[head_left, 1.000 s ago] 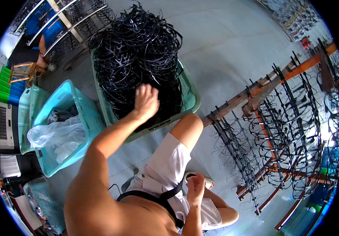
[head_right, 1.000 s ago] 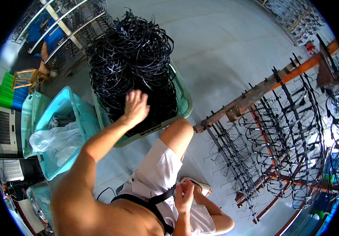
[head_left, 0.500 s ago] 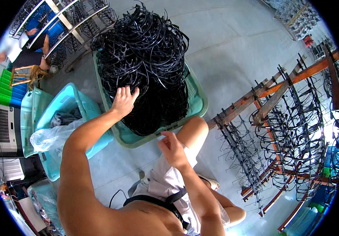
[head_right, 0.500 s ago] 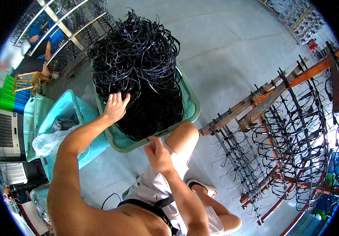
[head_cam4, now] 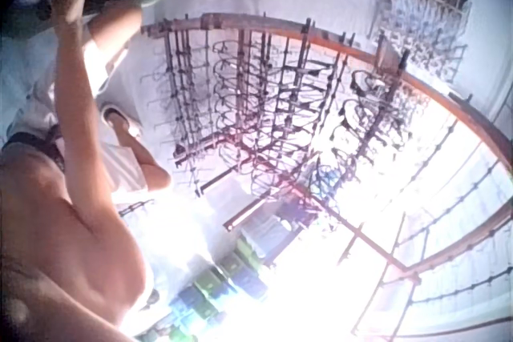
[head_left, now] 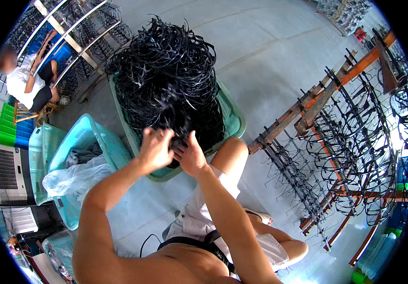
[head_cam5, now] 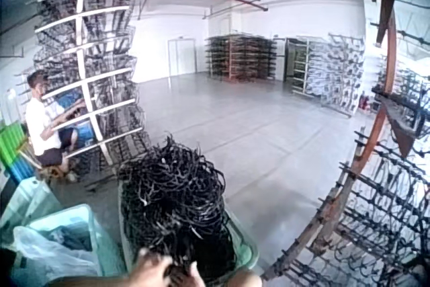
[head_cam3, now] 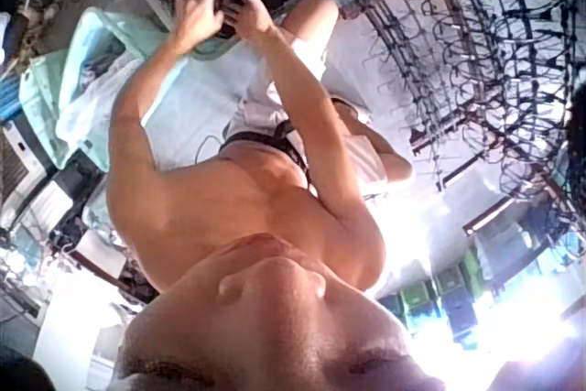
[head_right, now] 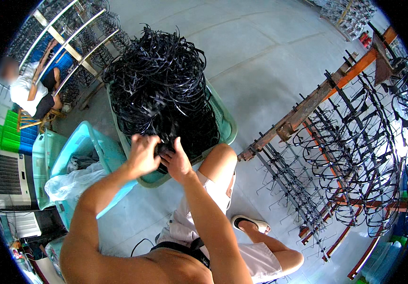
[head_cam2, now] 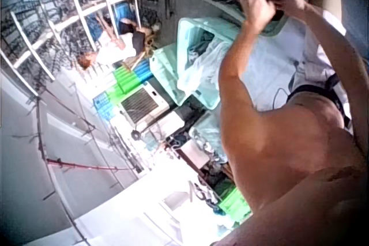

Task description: The person sits on a low stool and repeatedly picks up black cables from a green basket, untangles them, and hangs them on a metal rack. The person handles the cables one at a time and places them on the rack in front of them.

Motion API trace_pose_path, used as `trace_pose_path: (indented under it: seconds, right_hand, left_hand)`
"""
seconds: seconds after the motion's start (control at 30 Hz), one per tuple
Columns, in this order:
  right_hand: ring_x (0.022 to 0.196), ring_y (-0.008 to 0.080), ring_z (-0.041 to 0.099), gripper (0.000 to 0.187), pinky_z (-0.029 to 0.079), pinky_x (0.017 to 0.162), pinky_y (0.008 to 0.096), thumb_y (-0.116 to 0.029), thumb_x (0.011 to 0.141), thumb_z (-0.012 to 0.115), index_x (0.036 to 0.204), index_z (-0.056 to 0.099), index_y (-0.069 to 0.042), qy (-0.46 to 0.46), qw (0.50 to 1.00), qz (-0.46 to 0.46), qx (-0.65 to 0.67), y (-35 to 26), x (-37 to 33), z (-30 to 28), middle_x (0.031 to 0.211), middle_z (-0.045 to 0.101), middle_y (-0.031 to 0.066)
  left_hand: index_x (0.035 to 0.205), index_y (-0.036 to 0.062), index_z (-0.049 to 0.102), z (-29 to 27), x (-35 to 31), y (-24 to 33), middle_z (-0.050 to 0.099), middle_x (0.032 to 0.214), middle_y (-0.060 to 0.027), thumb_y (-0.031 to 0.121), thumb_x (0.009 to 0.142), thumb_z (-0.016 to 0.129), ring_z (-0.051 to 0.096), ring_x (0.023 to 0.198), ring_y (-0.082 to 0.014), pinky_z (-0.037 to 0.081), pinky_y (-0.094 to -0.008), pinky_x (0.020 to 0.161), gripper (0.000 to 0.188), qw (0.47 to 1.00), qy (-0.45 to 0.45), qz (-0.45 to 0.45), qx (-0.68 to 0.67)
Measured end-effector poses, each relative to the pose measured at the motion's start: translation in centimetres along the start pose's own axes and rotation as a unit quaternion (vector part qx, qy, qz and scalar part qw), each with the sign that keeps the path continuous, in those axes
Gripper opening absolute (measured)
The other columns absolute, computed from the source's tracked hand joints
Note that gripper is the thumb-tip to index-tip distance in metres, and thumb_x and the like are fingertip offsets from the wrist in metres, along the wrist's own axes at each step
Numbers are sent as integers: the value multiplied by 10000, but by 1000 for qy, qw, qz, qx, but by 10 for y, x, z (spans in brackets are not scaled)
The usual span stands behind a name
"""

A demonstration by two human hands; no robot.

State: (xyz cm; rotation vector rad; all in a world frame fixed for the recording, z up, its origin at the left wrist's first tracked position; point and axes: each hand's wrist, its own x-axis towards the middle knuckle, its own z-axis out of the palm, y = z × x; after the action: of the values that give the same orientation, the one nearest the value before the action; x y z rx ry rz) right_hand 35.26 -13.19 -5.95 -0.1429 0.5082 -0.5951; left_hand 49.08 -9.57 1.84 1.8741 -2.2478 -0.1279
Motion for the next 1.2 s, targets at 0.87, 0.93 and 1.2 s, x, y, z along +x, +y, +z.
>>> trace_pose_path:
  seconds: [0.87,0.93,1.2]
  right_hand:
    - [911,308,570,354,473,807,383,-353,825,665,937,633,-18,75,719,-240,-648,-18,-73,-4,1025,560,198]
    - [909,311,569,357,476,792,387,-357,824,668,944,631,-23,-16,706,-262,-658,-9,-60,-13,1027,562,191]
    - [692,155,595,473,502,662,281,-390,969,471,1195,488,25,-161,920,-127,-333,-23,-125,-19,978,613,115]
  left_hand:
    - [1111,66,609,4,2,-2,657,959,-132,113,738,724,626,910,-318,493,-394,830,394,979,-23,107,-175]
    - [1112,69,608,12,2,6,656,947,-131,104,736,719,625,916,-316,493,-389,836,394,983,71,148,-87]
    - [1066,19,627,0,-28,-1,690,904,-97,0,849,580,656,779,-161,515,-285,707,223,927,-40,-64,-367]
